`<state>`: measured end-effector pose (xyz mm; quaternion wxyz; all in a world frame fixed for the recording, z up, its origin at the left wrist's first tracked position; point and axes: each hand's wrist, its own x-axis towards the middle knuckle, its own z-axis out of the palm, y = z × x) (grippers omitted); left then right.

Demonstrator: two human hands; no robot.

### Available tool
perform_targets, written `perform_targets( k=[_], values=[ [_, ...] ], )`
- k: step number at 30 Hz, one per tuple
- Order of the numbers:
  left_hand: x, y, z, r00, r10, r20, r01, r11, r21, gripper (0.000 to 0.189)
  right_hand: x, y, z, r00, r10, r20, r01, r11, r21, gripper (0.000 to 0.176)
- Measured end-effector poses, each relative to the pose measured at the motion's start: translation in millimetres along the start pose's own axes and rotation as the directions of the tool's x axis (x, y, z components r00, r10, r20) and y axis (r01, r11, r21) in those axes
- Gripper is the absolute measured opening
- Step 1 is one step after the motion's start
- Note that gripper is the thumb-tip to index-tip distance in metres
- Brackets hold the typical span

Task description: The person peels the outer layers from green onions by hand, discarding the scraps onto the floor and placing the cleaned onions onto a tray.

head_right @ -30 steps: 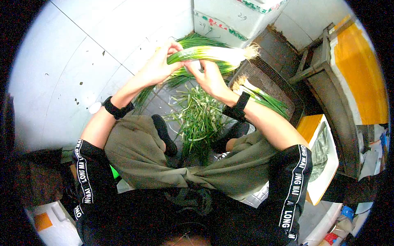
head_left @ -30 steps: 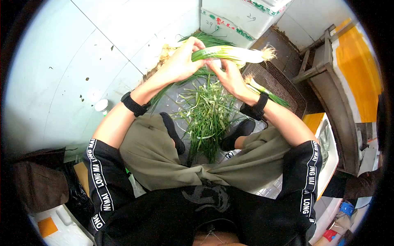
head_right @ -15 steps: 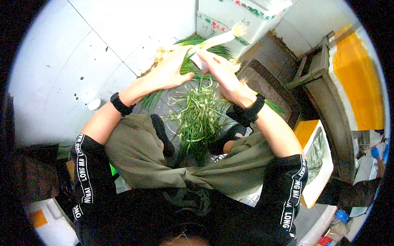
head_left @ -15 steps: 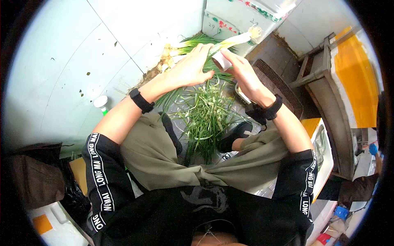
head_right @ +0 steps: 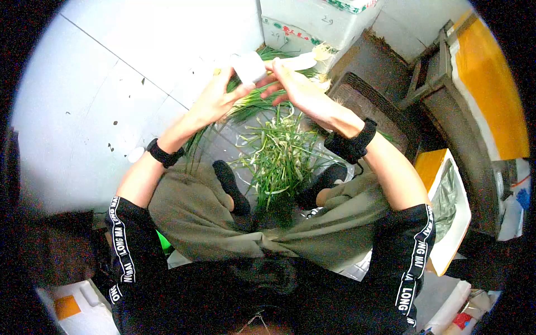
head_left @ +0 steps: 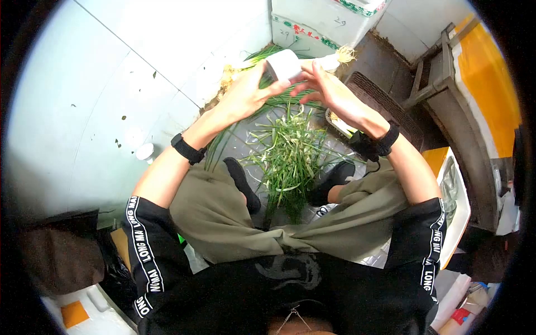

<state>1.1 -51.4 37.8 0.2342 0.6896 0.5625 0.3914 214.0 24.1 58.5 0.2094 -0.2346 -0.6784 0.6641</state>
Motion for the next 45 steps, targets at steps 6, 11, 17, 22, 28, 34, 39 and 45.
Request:
perform_targets(
  k=[6,11,17,22,28,34,39,45],
  values=[
    [1.3,5.8,-9.4,0.998,-0.055,0.036,0.062,0.961,-0.268,0.056,-8.9,18.8,-8.6,0.936,-0.346,-0.066,0.320,0.913,-0.253,0.028],
    [1.9,2.5,-13.2,0.980,-0.193,0.053,0.200,0.932,-0.303,0.073,-9.4,33.5,-22.6,0.865,-0.421,0.274,0.486,0.564,-0.668,0.015],
    [-0.9,17.2,-17.8,0.948,-0.207,0.242,0.317,0.673,-0.669,0.079,8.3,37.1,-31.8,0.838,-0.535,0.106,0.471,0.610,-0.638,0.052],
    [-1.9,21.7,-5.7,0.825,-0.136,0.548,0.541,0.465,-0.700,0.085,6.9,10.7,-16.0,0.827,-0.547,0.126,0.527,0.680,-0.510,0.049],
    [-5.8,10.7,-9.7,0.846,-0.066,0.530,0.380,0.771,-0.511,0.069,11.1,21.0,-18.6,0.749,-0.618,0.240,0.623,0.534,-0.571,0.046],
    [-0.8,9.6,-10.2,0.924,-0.013,0.381,0.024,0.999,-0.023,0.051,10.8,24.0,-12.8,0.762,-0.625,0.173,0.544,0.471,-0.695,0.028],
    [-1.3,-1.1,-6.7,0.941,0.139,0.307,-0.183,0.976,0.119,0.042,2.1,30.3,-0.6,0.821,-0.560,0.109,0.505,0.625,-0.595,0.016],
    [-2.1,-0.4,-2.3,0.964,0.151,0.217,-0.174,0.981,0.090,0.039,2.5,34.6,3.5,0.839,-0.537,0.089,0.494,0.684,-0.537,0.028]
  ],
)
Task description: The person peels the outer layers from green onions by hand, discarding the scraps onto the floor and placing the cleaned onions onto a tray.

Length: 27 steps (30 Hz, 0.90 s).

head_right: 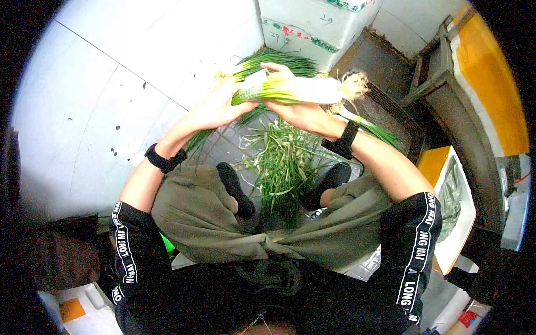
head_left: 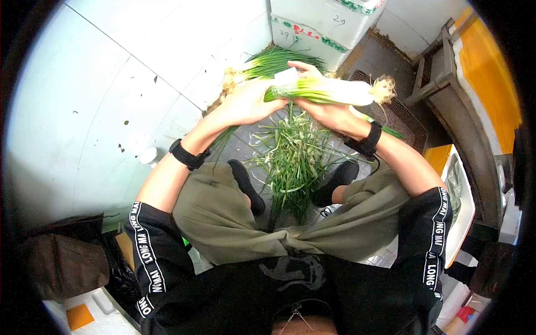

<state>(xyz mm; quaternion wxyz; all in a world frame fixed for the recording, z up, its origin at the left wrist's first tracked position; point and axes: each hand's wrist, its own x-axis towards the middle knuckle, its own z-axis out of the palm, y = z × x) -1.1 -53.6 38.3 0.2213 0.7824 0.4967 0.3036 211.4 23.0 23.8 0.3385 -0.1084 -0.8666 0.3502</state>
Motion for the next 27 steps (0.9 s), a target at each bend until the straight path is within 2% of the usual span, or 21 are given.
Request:
perform_targets(
  k=[1,2,3,4,5,6,8,10,12,13,15,16,18,22,24,25,27],
  values=[
    [0.6,7.0,-4.0,0.992,-0.109,0.062,0.112,0.992,-0.058,0.039,0.3,-5.0,0.1,0.993,0.118,0.022,-0.120,0.988,0.100,0.033],
    [0.9,11.2,-6.7,0.969,-0.212,0.127,0.226,0.968,-0.109,0.039,-0.4,-1.8,3.2,0.993,0.114,0.026,-0.116,0.988,0.100,0.033],
    [1.2,9.9,-6.7,0.969,-0.213,0.122,0.227,0.968,-0.110,0.039,-2.1,2.7,7.9,0.987,0.163,-0.015,-0.160,0.981,0.113,0.037],
    [1.4,7.4,-5.4,0.960,-0.224,0.165,0.260,0.934,-0.244,0.038,-4.2,6.9,10.5,0.976,0.213,-0.054,-0.205,0.971,0.127,0.042],
    [0.4,6.4,-3.2,0.951,-0.229,0.209,0.294,0.879,-0.375,0.038,-3.8,13.4,8.9,0.981,0.196,-0.010,-0.194,0.975,0.109,0.045],
    [-1.1,9.4,-4.3,0.951,-0.231,0.207,0.296,0.875,-0.382,0.038,-2.7,10.4,9.1,0.980,0.200,-0.002,-0.199,0.974,0.108,0.045],
    [-0.5,17.9,-13.3,0.912,-0.300,0.279,0.374,0.887,-0.269,0.038,1.8,3.5,6.2,0.947,0.315,0.063,-0.321,0.934,0.156,0.044],
    [0.2,4.5,-7.3,0.923,-0.290,0.254,0.365,0.870,-0.332,0.037,3.8,-0.4,4.2,0.944,0.311,0.108,-0.324,0.935,0.143,0.042],
    [1.6,-3.8,-5.2,0.900,-0.348,0.263,0.418,0.860,-0.293,0.040,5.5,-3.5,8.0,0.914,0.395,0.095,-0.404,0.864,0.299,0.039],
    [0.8,-5.0,-4.2,0.900,-0.346,0.265,0.417,0.860,-0.292,0.040,5.8,-0.3,10.4,0.914,0.396,0.093,-0.404,0.864,0.299,0.039],
    [-1.1,-1.8,-2.5,0.929,-0.351,0.116,0.367,0.909,-0.195,0.042,6.2,6.1,15.0,0.966,0.260,-0.016,-0.249,0.941,0.227,0.037],
    [-1.4,2.0,-3.5,0.930,-0.349,0.119,0.366,0.910,-0.193,0.042,5.8,5.4,13.3,0.965,0.261,-0.020,-0.250,0.941,0.228,0.037],
    [-1.5,11.0,-8.1,0.901,-0.419,0.109,0.433,0.881,-0.189,0.046,5.2,1.4,9.5,0.924,0.379,0.041,-0.379,0.903,0.204,0.036],
    [1.6,-1.7,-5.4,0.889,-0.447,0.100,0.458,0.866,-0.198,0.045,4.5,-3.5,11.7,0.917,0.399,-0.020,-0.381,0.887,0.262,0.036],
    [-0.5,1.6,-4.1,0.905,-0.422,-0.047,0.401,0.885,-0.237,0.046,5.0,-5.6,10.0,0.871,0.492,0.004,-0.488,0.862,0.134,0.037],
    [-1.6,1.0,-4.0,0.906,-0.421,-0.048,0.400,0.886,-0.234,0.046,5.6,-9.9,10.7,0.898,0.437,-0.055,-0.418,0.884,0.209,0.037],
    [-4.2,0.3,-4.7,0.971,-0.219,-0.092,0.218,0.976,-0.013,0.047,7.8,-10.6,11.1,0.905,0.420,-0.069,-0.390,0.883,0.260,0.037]
  ],
)
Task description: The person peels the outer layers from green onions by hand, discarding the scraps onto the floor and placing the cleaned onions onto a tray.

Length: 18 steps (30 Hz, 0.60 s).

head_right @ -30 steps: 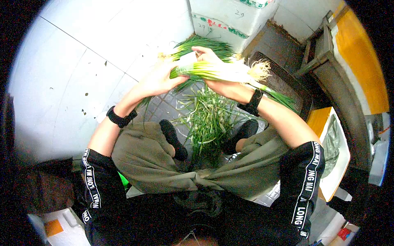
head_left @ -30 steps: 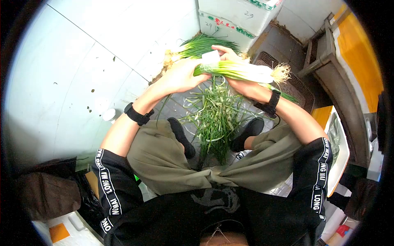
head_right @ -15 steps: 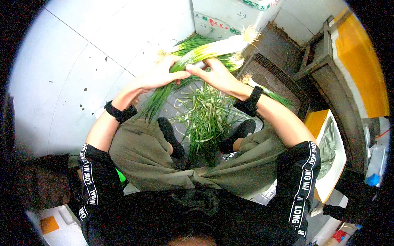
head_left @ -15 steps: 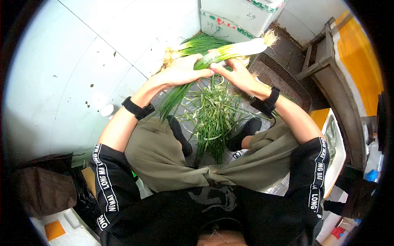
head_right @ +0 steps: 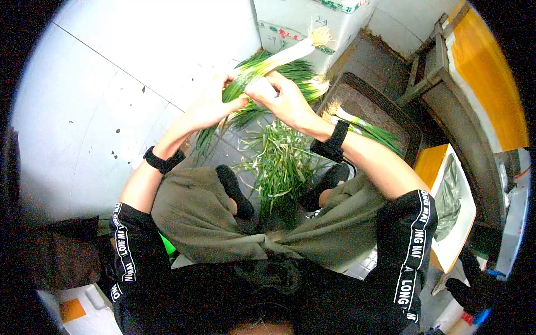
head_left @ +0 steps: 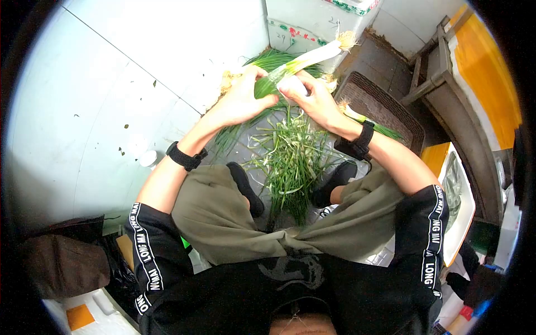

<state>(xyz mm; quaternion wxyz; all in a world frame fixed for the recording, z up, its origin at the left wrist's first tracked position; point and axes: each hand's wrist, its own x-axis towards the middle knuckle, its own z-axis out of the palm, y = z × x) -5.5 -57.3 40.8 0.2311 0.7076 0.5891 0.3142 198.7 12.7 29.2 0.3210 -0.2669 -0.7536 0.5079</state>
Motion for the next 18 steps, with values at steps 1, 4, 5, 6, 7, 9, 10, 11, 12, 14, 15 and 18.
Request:
perform_targets(
  k=[1,4,5,6,7,9,10,11,12,14,15,18],
  values=[
    [-0.6,2.5,0.2,1.000,0.002,-0.001,-0.002,1.000,0.002,0.047,0.8,-0.4,-0.8,1.000,-0.019,-0.011,0.020,0.998,0.052,0.037],
    [-2.7,11.5,-0.5,0.998,0.038,-0.050,-0.042,0.996,-0.084,0.047,3.7,6.4,-7.9,0.999,-0.021,-0.032,0.020,0.999,-0.034,0.037],
    [-1.9,11.3,-0.9,0.998,0.039,-0.050,-0.043,0.996,-0.081,0.047,4.0,8.7,-8.4,0.999,-0.024,-0.032,0.023,0.999,-0.032,0.037],
    [0.6,10.2,-1.9,1.000,-0.030,0.002,0.029,0.957,-0.288,0.043,5.5,9.9,-8.7,0.996,-0.083,-0.040,0.081,0.996,-0.043,0.037],
    [2.8,8.0,-2.3,0.994,-0.087,0.069,0.110,0.871,-0.479,0.039,6.4,11.5,-8.9,0.989,-0.139,-0.047,0.137,0.989,-0.054,0.037],
    [5.6,-0.5,1.1,0.993,-0.086,0.078,0.115,0.844,-0.524,0.026,7.0,12.2,-10.2,0.974,-0.225,-0.036,0.218,0.966,-0.138,0.037],
    [6.6,-3.2,1.1,0.995,-0.061,0.077,0.091,0.865,-0.493,0.027,7.1,12.0,-10.8,0.952,-0.305,-0.021,0.293,0.930,-0.221,0.036],
    [7.0,-5.5,1.5,0.996,-0.035,0.078,0.067,0.885,-0.461,0.029,6.3,11.7,-11.4,0.952,-0.305,-0.021,0.293,0.930,-0.221,0.036],
    [7.1,-3.0,0.4,0.996,-0.034,0.078,0.066,0.885,-0.461,0.029,4.9,9.3,-12.2,0.961,-0.275,-0.007,0.268,0.941,-0.208,0.036],
    [5.4,4.1,-1.1,0.998,-0.030,0.064,0.051,0.935,-0.352,0.037,2.8,9.0,-13.4,0.970,-0.244,0.008,0.240,0.950,-0.198,0.036],
    [4.1,5.4,1.0,0.998,-0.030,0.064,0.051,0.935,-0.352,0.037,2.4,9.9,-13.3,0.978,-0.211,0.008,0.209,0.963,-0.168,0.036],
    [1.7,9.3,6.4,0.983,0.126,-0.131,-0.130,0.991,-0.021,0.044,1.4,9.0,-14.0,0.984,-0.177,0.017,0.177,0.973,-0.151,0.035]
  ],
)
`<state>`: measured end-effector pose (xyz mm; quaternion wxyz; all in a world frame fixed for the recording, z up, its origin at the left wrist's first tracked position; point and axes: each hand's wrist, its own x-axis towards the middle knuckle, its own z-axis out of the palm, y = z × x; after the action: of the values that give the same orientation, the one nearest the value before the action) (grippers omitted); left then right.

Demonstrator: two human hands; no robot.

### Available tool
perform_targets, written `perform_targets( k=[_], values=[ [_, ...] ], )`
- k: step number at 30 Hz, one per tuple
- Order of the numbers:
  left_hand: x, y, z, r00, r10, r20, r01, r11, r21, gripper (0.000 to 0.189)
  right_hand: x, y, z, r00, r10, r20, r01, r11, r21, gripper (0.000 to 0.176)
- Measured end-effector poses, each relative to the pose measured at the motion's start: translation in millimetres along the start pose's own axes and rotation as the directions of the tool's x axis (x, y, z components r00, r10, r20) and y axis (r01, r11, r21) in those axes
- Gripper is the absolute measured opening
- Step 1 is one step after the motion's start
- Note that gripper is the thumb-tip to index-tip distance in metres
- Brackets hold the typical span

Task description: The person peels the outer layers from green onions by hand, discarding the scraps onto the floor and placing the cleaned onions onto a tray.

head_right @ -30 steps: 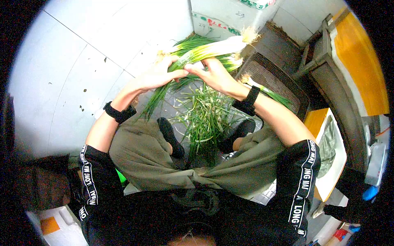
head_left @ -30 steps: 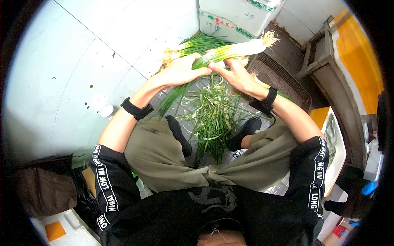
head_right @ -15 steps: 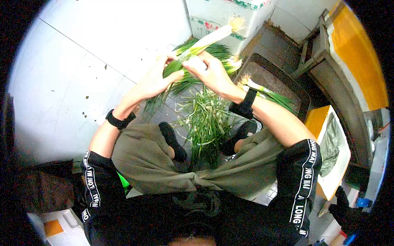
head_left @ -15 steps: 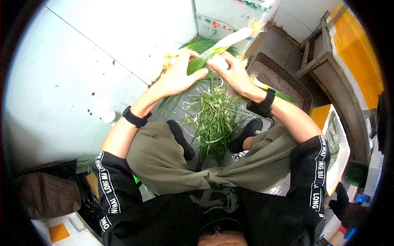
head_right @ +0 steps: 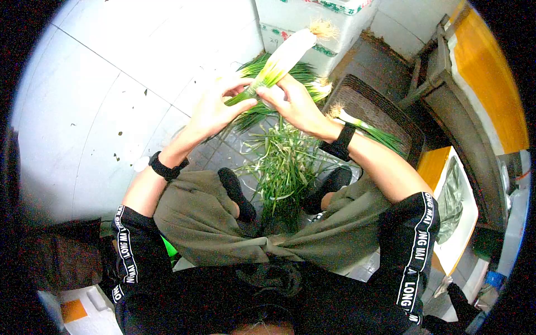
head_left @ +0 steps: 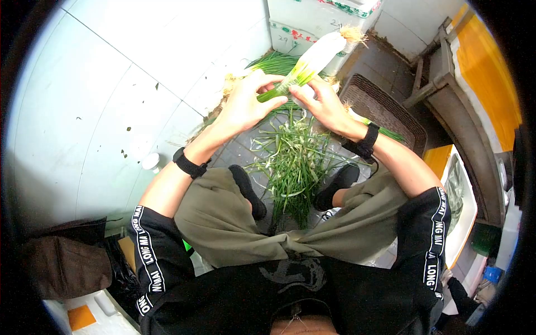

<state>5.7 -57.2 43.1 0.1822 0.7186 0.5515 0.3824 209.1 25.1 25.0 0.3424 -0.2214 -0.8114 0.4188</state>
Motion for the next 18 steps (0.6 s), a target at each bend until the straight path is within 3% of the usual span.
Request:
perform_targets(
  k=[4,6,7,9,12,15,17,18],
  values=[
    [-0.8,8.7,-5.2,1.000,-0.015,-0.008,0.015,0.995,-0.099,0.042,2.9,-3.9,-6.0,1.000,-0.012,0.011,0.012,0.999,-0.046,0.036],
    [2.1,8.0,-10.0,0.986,-0.122,0.114,0.160,0.894,-0.419,0.042,3.7,-3.0,-6.9,0.999,-0.040,0.027,0.042,0.996,-0.079,0.036],
    [2.7,7.0,-8.7,0.986,-0.122,0.117,0.160,0.894,-0.418,0.042,3.9,-2.0,-7.6,0.996,-0.069,0.048,0.074,0.991,-0.110,0.037],
    [1.7,3.6,-6.1,0.942,-0.235,0.242,0.329,0.794,-0.511,0.043,4.1,1.7,-4.8,0.993,-0.118,0.029,0.120,0.987,-0.105,0.037],
    [4.4,-4.1,-0.6,0.965,-0.187,0.184,0.250,0.864,-0.436,0.044,4.0,7.5,-2.1,0.990,-0.139,-0.002,0.138,0.987,-0.078,0.038],
    [3.0,-2.9,4.8,0.972,-0.204,0.117,0.235,0.846,-0.479,0.044,3.1,7.4,-2.3,0.993,-0.114,-0.022,0.113,0.993,-0.028,0.037],
    [3.5,1.2,6.9,0.977,-0.199,0.072,0.210,0.868,-0.449,0.038,2.0,11.3,-4.1,0.987,0.135,0.084,-0.136,0.991,0.008,0.038],
    [3.3,2.0,7.7,0.985,-0.170,0.011,0.162,0.913,-0.375,0.041,1.8,12.3,-3.5,0.987,0.135,0.085,-0.136,0.991,0.009,0.038]
  ],
)
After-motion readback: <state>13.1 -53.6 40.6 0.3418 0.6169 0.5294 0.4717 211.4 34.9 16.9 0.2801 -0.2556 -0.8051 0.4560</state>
